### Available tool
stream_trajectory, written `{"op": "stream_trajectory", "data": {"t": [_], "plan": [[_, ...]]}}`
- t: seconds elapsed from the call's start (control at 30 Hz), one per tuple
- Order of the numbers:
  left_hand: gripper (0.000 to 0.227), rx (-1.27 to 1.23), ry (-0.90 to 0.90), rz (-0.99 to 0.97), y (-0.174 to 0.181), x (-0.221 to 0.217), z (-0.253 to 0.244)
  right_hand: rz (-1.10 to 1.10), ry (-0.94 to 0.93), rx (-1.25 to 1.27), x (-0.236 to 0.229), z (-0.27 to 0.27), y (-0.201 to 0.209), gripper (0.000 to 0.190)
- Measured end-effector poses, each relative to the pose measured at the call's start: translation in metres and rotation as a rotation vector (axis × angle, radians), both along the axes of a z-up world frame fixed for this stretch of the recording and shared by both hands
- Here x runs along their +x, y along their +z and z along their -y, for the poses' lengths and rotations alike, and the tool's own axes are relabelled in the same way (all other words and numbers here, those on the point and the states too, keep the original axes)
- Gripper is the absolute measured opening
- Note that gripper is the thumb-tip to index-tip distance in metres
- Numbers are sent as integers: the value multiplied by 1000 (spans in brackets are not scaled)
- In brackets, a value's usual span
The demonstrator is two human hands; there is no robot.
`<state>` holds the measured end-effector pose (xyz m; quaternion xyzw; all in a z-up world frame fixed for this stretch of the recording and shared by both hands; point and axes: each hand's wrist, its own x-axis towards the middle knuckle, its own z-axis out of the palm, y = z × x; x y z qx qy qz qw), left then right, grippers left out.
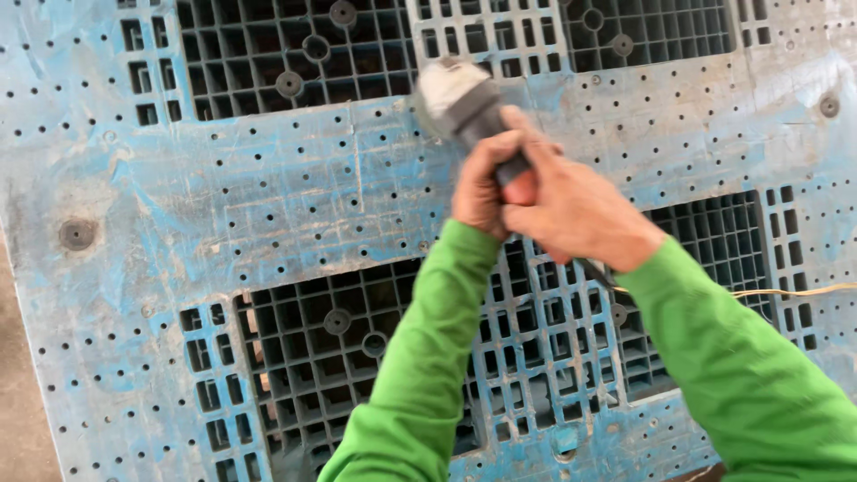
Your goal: The person uses an angle grinder with a sanding disc to smooth the surface of a large blue plastic pallet. They move the tool across the pallet's surface, focusing on edges and flat areas, and briefly reposition the pallet during the process.
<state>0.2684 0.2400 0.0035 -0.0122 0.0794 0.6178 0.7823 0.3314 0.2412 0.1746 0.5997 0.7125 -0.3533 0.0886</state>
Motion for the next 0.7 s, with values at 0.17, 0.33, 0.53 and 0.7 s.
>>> {"op": "stream_trajectory", "data": {"t": [0.17,0.33,0.53,0.7], "plan": [[46,8,20,44,-2,0,-8,-57,78,33,2,-7,5,102],[47,11,-77,-35,4,75,-35,165,-171,-17,61,-17,2,110],[49,-23,-194,-11,16,166,-45,135,-198,217,140,-14,-5,112],[41,-30,-153,-12,14,151,-20,134,-252,116,133,0,-5,112]]}}
